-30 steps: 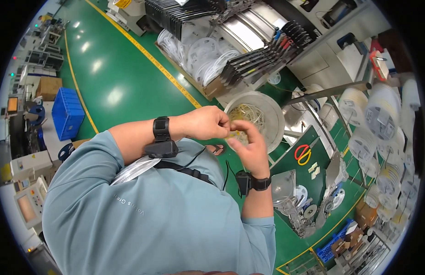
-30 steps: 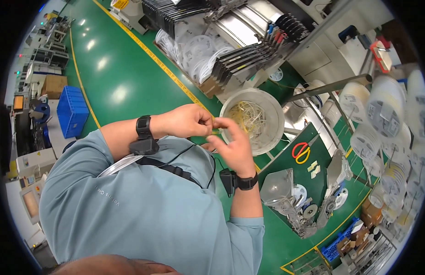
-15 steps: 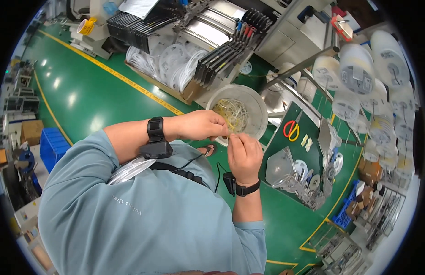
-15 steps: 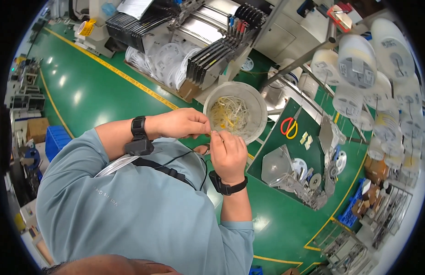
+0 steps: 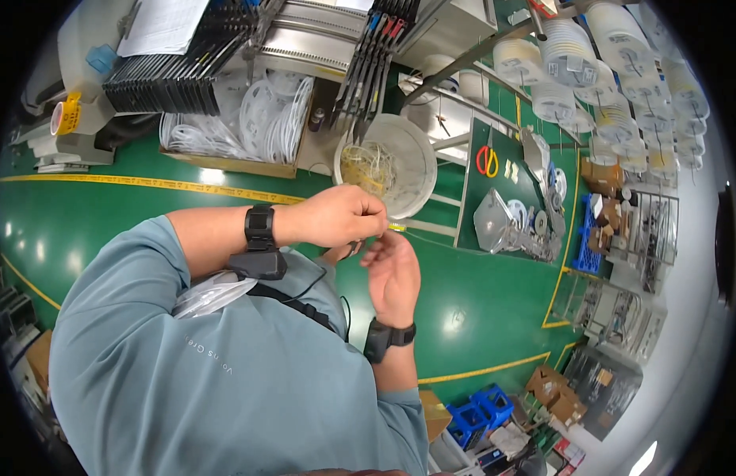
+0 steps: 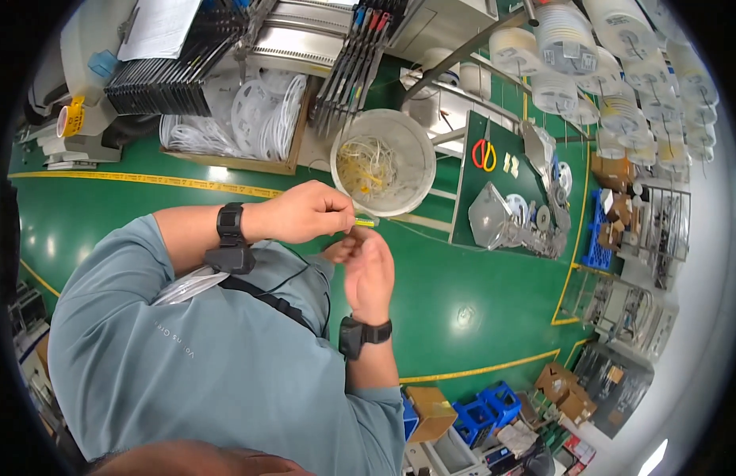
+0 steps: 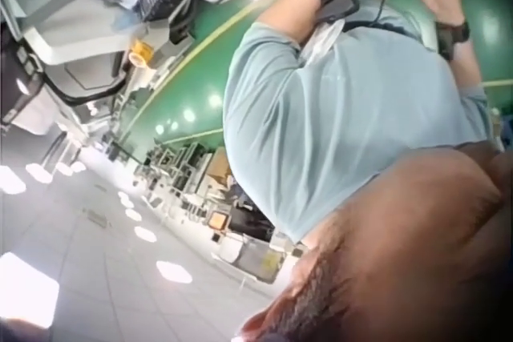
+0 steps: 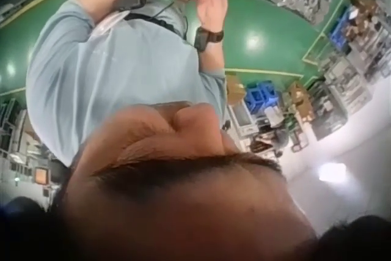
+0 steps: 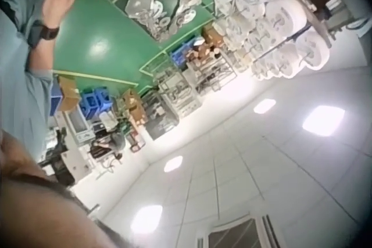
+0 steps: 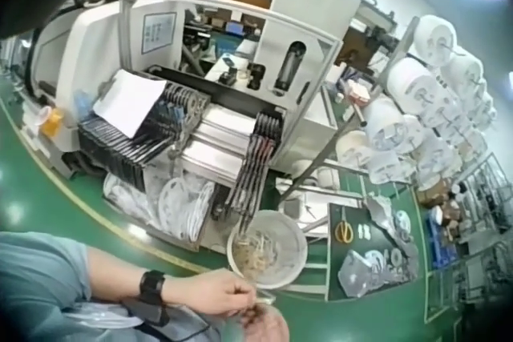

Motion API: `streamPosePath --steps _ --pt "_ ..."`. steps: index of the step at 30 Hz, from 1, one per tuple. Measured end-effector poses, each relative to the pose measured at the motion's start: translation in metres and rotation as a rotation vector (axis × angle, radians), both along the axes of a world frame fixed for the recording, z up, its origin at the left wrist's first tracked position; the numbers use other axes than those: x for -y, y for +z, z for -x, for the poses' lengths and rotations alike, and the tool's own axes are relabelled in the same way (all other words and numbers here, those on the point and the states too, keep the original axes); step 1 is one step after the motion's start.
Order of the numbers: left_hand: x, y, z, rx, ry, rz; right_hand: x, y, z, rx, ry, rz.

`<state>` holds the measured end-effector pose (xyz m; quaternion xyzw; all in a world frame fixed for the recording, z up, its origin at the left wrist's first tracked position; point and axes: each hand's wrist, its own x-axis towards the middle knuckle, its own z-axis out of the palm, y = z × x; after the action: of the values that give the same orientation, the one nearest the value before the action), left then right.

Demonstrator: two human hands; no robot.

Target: The person removes a feeder from a machine, takes it to a table, and replaces a reel. They pull a strip from the reel, cut it with shears, and join it to another strip using tape before returning the feeder to the machine.

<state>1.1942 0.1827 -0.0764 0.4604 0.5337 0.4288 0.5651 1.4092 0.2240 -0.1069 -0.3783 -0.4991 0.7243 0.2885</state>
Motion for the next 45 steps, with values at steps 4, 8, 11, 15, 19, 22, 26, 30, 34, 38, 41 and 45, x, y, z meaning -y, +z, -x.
streamPosePath --steps 4,8,11,15,19,22,26,30,34,38,41,45 --pt "0.039 0.01 0.025 -0.182 -0.016 -0.14 0.034 0.025 0.046 -0.488 -0.104 0.565" --pt "0.065 0.013 0.056 -0.314 0.005 -0.261 0.051 0.038 0.075 -0.34 -0.168 0.437" --pt "0.08 0.018 0.067 -0.309 0.018 -0.282 0.067 0.043 0.093 -0.216 -0.196 0.095" --pt "0.098 0.022 0.072 -0.254 0.046 -0.299 0.092 0.048 0.109 -0.122 -0.168 -0.049" --pt "0.108 0.027 0.082 -0.312 0.061 -0.388 0.098 0.057 0.118 -0.101 -0.205 -0.064" --pt "0.113 0.031 0.084 -0.366 0.046 -0.427 0.101 0.065 0.118 -0.148 -0.211 -0.03" --pt "0.116 0.035 0.081 -0.47 0.003 -0.399 0.1 0.072 0.11 -0.195 -0.22 0.003" --pt "0.117 0.032 0.068 -0.273 0.047 -0.438 0.097 0.078 0.094 -0.215 -0.27 0.007" --pt "0.11 0.03 0.06 -0.135 0.003 -0.328 0.1 0.083 0.089 -0.188 -0.29 0.106" --pt "0.1 0.028 0.047 -0.219 0.022 -0.453 0.098 0.067 0.079 -0.205 -0.236 0.196" --pt "0.087 0.027 0.038 -0.214 -0.013 -0.333 0.086 0.058 0.071 -0.258 -0.202 0.221" --pt "0.065 0.034 0.025 -0.284 0.015 -0.503 0.06 0.058 0.059 -0.367 -0.198 0.246"
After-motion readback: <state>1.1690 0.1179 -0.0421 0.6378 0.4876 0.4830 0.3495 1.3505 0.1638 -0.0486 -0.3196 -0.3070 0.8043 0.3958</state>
